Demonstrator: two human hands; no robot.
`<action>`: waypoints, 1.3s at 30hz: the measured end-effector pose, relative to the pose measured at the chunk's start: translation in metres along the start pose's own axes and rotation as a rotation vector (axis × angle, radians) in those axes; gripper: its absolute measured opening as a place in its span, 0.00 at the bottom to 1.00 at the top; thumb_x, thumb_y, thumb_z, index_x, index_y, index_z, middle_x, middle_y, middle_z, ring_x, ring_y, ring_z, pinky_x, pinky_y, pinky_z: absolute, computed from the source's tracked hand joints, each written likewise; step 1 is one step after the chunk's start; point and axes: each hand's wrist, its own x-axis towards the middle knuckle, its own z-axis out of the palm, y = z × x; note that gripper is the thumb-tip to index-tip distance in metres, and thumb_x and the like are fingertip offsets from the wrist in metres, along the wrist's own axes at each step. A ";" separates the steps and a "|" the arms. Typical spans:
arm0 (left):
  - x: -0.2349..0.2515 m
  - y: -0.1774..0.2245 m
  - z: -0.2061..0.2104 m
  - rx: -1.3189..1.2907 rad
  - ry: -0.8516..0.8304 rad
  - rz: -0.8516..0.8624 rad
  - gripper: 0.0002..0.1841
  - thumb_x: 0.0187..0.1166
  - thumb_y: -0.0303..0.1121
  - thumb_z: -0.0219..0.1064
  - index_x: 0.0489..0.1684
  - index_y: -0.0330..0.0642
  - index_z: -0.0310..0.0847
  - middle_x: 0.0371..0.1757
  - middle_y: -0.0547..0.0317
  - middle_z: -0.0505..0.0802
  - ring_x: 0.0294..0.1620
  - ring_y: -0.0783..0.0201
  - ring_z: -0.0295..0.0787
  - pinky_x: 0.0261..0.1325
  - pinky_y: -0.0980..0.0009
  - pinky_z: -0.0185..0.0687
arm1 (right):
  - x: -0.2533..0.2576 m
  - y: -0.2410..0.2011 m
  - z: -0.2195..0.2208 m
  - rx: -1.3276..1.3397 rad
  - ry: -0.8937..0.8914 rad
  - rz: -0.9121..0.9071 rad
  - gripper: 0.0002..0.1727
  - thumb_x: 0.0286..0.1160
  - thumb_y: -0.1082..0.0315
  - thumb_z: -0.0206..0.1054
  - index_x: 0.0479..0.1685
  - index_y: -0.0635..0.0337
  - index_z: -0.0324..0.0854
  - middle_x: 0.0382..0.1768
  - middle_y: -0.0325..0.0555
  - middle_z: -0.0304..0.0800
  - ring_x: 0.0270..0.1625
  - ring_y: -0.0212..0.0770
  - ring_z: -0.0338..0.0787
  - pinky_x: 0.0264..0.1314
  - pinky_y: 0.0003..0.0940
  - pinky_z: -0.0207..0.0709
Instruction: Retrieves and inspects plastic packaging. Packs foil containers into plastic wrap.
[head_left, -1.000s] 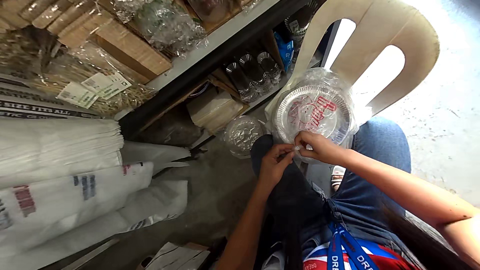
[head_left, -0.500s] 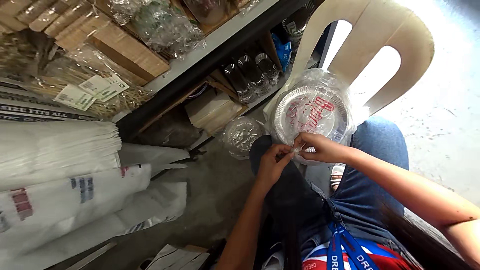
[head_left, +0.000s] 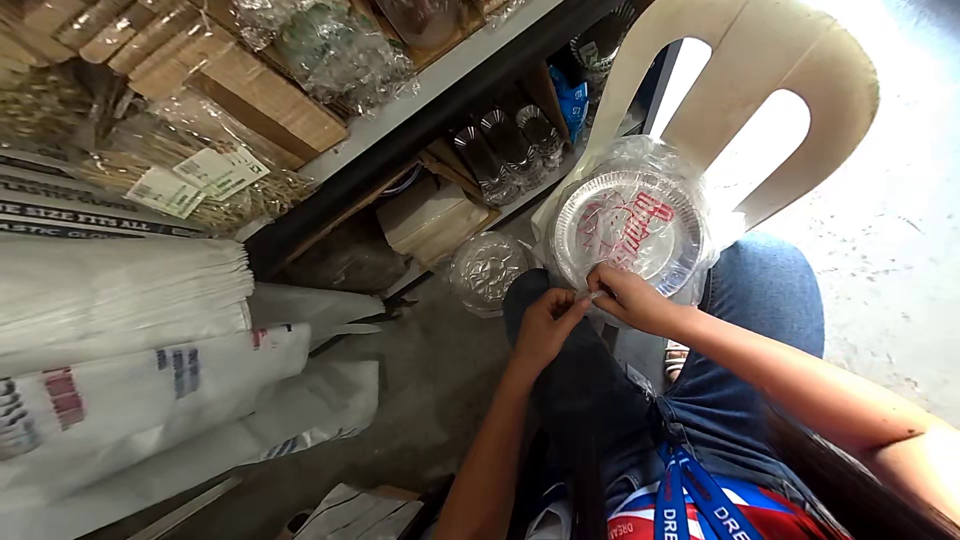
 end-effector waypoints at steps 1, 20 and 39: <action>0.000 -0.002 0.000 0.003 -0.005 0.020 0.12 0.83 0.32 0.66 0.51 0.30 0.80 0.37 0.64 0.86 0.32 0.81 0.80 0.37 0.83 0.76 | 0.001 -0.001 -0.001 0.014 -0.010 0.029 0.09 0.79 0.72 0.61 0.45 0.72 0.79 0.35 0.57 0.84 0.36 0.45 0.84 0.42 0.38 0.78; -0.012 -0.048 -0.013 0.238 0.064 0.928 0.17 0.89 0.40 0.57 0.34 0.36 0.82 0.38 0.51 0.90 0.46 0.68 0.88 0.55 0.76 0.83 | -0.016 -0.016 -0.029 -0.072 -0.195 0.145 0.17 0.72 0.70 0.68 0.57 0.71 0.80 0.39 0.58 0.88 0.44 0.53 0.88 0.55 0.50 0.80; 0.038 -0.033 -0.053 0.294 0.250 0.660 0.09 0.80 0.28 0.66 0.42 0.34 0.94 0.56 0.46 0.89 0.60 0.64 0.85 0.66 0.71 0.80 | -0.068 -0.012 -0.065 -0.448 0.152 -0.136 0.11 0.76 0.71 0.57 0.34 0.60 0.86 0.37 0.54 0.89 0.45 0.55 0.88 0.49 0.51 0.79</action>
